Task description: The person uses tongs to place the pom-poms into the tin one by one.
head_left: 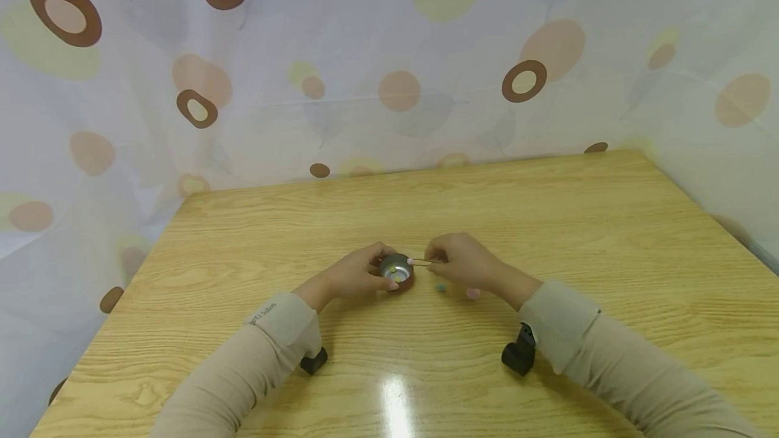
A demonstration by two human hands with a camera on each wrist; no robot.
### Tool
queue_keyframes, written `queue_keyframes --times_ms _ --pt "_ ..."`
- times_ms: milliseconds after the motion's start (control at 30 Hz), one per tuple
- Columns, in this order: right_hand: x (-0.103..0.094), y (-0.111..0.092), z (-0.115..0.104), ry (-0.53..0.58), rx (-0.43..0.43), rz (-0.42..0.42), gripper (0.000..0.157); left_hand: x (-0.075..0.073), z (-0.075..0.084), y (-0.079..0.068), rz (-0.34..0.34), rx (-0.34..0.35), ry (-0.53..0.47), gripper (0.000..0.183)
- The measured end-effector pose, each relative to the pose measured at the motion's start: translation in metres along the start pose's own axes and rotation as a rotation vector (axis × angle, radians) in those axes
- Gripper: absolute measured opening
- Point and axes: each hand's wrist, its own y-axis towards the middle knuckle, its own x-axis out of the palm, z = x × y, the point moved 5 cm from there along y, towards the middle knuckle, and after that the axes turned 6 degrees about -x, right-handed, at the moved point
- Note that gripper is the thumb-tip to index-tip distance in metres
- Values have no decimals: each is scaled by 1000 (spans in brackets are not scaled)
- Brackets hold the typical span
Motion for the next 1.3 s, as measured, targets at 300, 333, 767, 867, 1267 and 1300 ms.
queue_keyframes --times_ms 300,333,767,867,1267,1300 --pt "9 4 1 34 1 -32 10 0 0 -1 -2 -9 9 45" --pt "10 4 1 34 6 -34 10 -1 0 -1 -2 -8 8 45" --pt "13 4 0 14 36 -35 6 0 0 -2 -11 -9 4 47" --pt "13 3 0 10 31 -34 6 0 0 -2 -11 -10 5 48" --pt "9 -3 9 -21 53 -39 10 0 0 -2 0 -12 5 49" --pt "8 -4 9 -26 57 -39 10 -1 4 -4 -2 -9 4 49"
